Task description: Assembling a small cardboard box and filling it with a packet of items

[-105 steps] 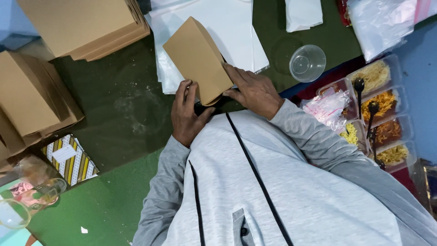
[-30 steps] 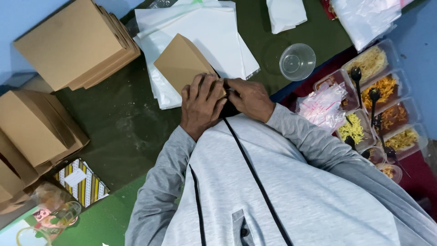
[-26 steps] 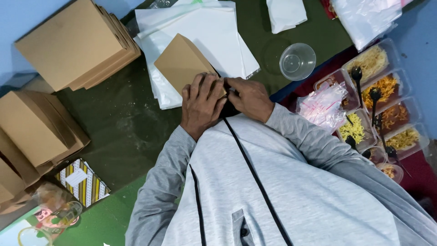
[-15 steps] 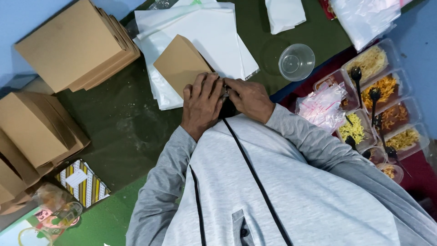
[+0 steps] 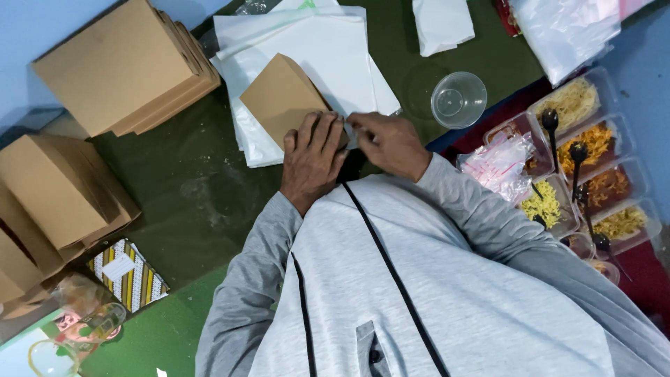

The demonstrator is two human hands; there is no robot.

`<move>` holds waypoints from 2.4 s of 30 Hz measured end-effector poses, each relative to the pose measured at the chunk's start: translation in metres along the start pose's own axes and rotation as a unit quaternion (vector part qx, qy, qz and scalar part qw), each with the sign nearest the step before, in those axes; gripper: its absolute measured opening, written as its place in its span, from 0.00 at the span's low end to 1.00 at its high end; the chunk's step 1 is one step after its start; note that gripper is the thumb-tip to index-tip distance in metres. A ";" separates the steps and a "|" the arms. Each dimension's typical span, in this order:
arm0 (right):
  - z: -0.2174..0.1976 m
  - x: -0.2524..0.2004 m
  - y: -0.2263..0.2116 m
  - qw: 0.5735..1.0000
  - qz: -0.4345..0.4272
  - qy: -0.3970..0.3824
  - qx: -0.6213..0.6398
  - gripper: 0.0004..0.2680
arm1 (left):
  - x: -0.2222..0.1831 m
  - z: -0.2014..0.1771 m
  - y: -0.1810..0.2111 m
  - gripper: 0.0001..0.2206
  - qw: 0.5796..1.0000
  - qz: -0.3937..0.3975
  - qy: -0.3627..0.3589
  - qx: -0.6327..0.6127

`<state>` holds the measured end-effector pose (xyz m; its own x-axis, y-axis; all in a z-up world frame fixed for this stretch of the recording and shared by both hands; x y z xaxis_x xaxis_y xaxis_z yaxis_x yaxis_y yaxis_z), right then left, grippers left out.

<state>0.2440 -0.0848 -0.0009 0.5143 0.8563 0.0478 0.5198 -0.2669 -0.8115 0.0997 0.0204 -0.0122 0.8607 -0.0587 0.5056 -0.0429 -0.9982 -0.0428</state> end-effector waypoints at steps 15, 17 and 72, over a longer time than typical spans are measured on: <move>0.040 0.131 -0.030 0.988 0.000 -0.092 -0.127 0.21 | 0.020 -0.041 0.002 0.21 0.995 -0.029 -0.072 -0.060; 0.051 0.139 -0.029 0.980 0.000 -0.113 -0.163 0.20 | 0.016 -0.041 0.000 0.22 0.994 -0.041 -0.072 -0.074; -0.002 0.147 0.001 0.987 0.079 -0.137 -0.041 0.09 | -0.022 -0.025 -0.030 0.26 0.839 -0.440 0.119 -0.298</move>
<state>0.3214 0.0400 0.0060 0.3958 0.8856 -0.2430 0.5071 -0.4314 -0.7462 0.0695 0.0509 -0.0001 0.5693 0.7744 0.2760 0.2499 -0.4829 0.8393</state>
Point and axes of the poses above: each hand's wrist, its own x-axis towards the middle knuckle, its own z-axis out of the palm, y = z × x, the point moved 4 cm from there along x, towards the middle knuckle, and after that the axes turned 12 degrees about z, right-handed, at the moved point
